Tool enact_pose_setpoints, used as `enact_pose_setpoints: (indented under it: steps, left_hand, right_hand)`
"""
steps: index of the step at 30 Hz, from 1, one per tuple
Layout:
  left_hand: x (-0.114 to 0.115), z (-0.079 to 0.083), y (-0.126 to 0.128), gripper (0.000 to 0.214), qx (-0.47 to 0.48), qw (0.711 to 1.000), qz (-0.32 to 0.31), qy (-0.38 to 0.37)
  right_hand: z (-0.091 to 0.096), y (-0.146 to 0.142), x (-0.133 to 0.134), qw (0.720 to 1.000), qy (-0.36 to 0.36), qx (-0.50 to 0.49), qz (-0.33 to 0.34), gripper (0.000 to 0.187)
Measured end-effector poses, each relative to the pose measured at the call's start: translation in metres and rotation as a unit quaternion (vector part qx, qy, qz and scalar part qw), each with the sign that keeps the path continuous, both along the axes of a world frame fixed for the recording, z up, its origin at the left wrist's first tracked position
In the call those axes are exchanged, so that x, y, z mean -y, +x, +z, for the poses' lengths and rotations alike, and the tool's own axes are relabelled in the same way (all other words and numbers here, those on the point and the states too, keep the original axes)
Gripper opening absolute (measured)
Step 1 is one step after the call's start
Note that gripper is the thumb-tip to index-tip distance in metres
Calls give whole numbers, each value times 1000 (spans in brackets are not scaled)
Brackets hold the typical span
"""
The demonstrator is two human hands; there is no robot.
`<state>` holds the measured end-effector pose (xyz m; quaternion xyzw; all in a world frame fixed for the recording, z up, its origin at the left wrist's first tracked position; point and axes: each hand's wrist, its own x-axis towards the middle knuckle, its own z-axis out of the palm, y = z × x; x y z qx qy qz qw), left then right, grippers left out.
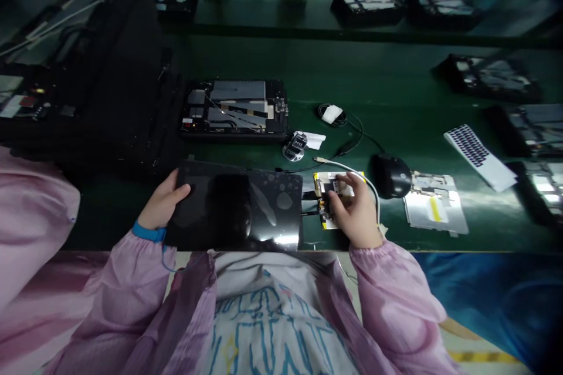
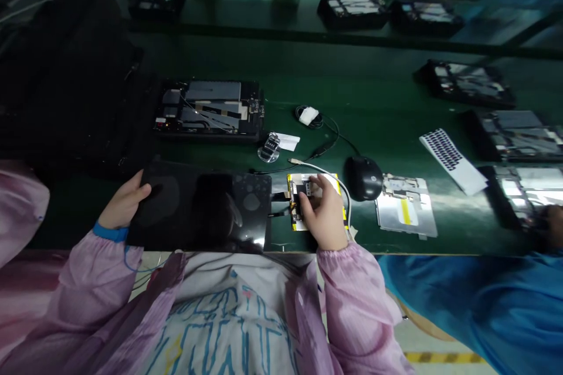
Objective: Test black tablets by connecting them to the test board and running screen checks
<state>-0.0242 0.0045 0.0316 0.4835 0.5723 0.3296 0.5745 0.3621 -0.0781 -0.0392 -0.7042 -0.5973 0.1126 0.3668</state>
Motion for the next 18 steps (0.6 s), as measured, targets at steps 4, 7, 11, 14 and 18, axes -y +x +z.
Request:
enact_pose_setpoints:
  steps: [4,7,11,14,18]
  left_hand:
    - [2,3,1,86,3,1000,-5,21]
    - [4,5,4,86,4,1000,-2,29]
    - [5,2,4,86,5,999,5,43]
    - [6,-1,2,84,19,999,7,43]
    - [7,-5,-1,84,24,998,-1,57]
  right_hand:
    - [1,0,-2,999,0,34,6,56]
    - [-1,4,-3,999,-8,32,13,61]
    - [7,-1,1,999,29,33,6,59]
    - [28,-30,13,991,100,76,36,48]
    - [57,-88,30,941,75,142,298,35]
